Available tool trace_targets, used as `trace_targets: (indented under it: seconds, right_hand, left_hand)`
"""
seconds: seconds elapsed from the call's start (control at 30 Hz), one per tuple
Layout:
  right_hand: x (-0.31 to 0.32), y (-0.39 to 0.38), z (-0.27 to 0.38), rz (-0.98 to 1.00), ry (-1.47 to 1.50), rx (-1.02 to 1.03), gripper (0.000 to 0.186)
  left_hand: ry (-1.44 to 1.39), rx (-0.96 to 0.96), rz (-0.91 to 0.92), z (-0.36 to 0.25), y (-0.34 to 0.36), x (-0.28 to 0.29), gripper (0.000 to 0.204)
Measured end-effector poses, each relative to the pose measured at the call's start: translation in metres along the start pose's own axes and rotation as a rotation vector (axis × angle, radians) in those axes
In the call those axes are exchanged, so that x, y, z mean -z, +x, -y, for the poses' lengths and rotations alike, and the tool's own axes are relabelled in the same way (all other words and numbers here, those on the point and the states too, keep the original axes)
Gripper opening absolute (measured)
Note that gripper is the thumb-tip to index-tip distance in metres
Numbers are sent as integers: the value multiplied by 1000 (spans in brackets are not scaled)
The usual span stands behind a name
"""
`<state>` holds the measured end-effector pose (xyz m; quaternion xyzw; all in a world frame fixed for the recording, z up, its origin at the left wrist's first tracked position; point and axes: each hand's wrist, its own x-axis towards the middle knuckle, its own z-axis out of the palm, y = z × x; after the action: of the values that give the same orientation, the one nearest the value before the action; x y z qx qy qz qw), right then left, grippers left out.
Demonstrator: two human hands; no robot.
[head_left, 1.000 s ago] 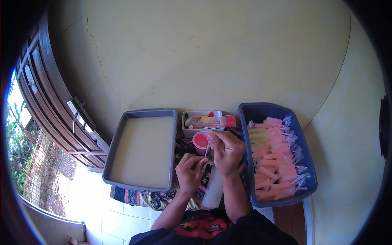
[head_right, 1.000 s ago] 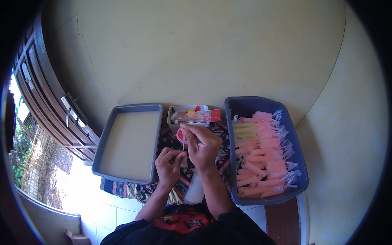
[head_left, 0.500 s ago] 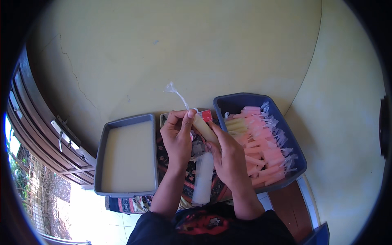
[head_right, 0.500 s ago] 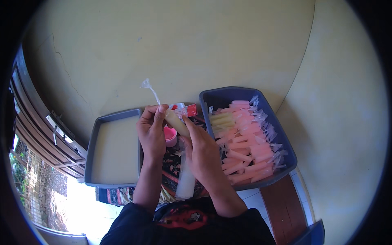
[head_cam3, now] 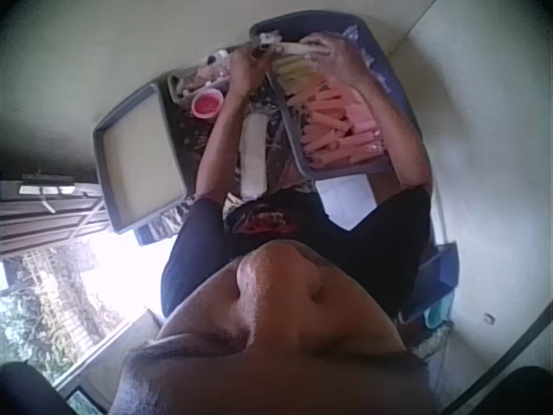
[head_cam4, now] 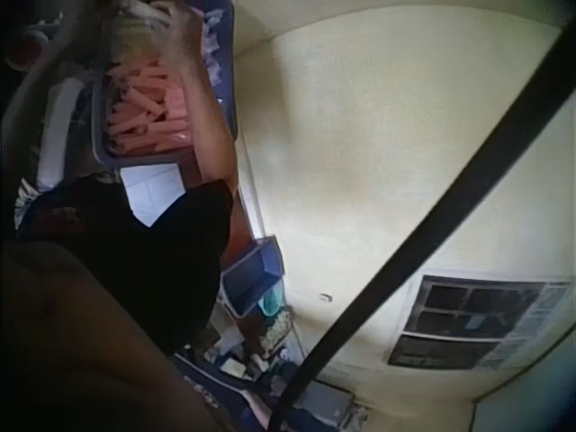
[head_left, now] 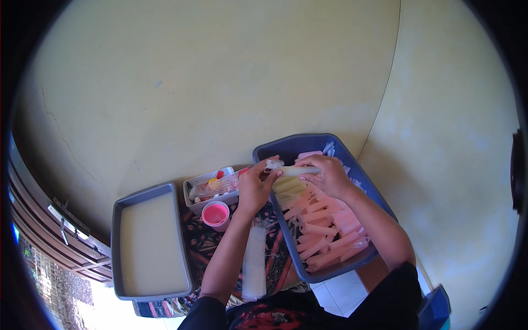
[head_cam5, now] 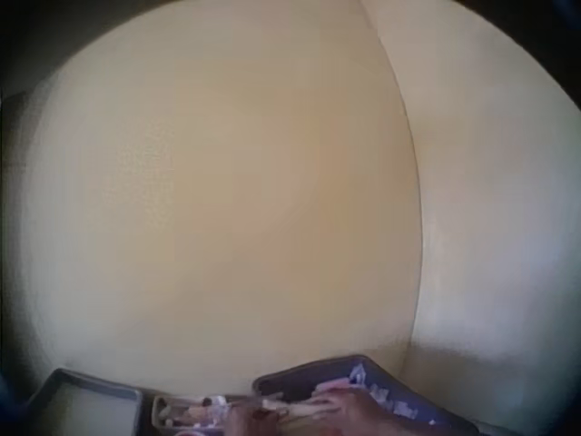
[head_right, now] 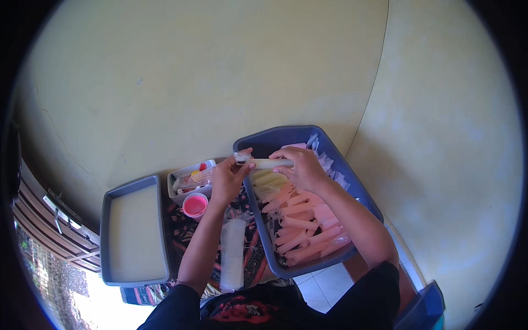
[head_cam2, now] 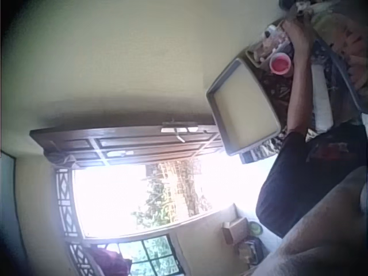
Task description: The person fills small plastic bags with a white liquid from a large tray using a small funnel and a cup, then places the filled bags into a larger container.
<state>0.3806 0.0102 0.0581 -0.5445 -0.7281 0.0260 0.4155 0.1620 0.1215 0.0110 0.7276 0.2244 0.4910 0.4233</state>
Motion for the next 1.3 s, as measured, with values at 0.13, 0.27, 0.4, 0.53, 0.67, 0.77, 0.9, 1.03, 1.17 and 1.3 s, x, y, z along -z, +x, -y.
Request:
trace_targets:
  seconds: [0.13, 0.27, 0.4, 0.53, 0.67, 0.77, 0.9, 1.03, 1.17, 1.3]
  right_hand:
    - [-17, 7, -48, 60, -32, 15, 31]
    - [-36, 11, -82, 42, -24, 125, 33]
    - [-47, 12, -106, 74, 28, 92, 32]
    - [-67, -1, -130, 105, 98, -1, 30]
    - [-77, -8, -134, 109, 132, -33, 29]
    - [-81, -12, -139, 100, 96, 8, 28]
    - [-82, -18, -143, 101, 54, 45, 28]
    - [-82, -19, -139, 102, 53, 29, 29]
    - [-77, -18, -133, 96, 26, 36, 30]
    - [-72, -14, -121, 49, -34, 18, 35]
  left_hand:
    - [297, -52, 45, 28, 16, -5, 25]
    - [562, -223, 133, 53, 29, -3, 27]
    - [748, -169, 178, 58, 36, -13, 27]
    - [941, -40, 367, 57, 48, -21, 23]
    - [1128, -26, 532, 68, 57, -30, 18]
    - [1225, -35, 574, 72, 63, -39, 15]
    - [1174, -53, 610, 78, 64, -44, 16]
    - [1187, -47, 630, 76, 63, -42, 19]
    - [1109, -31, 658, 65, 63, -37, 27]
    - [1048, -30, 582, 60, 58, -33, 35]
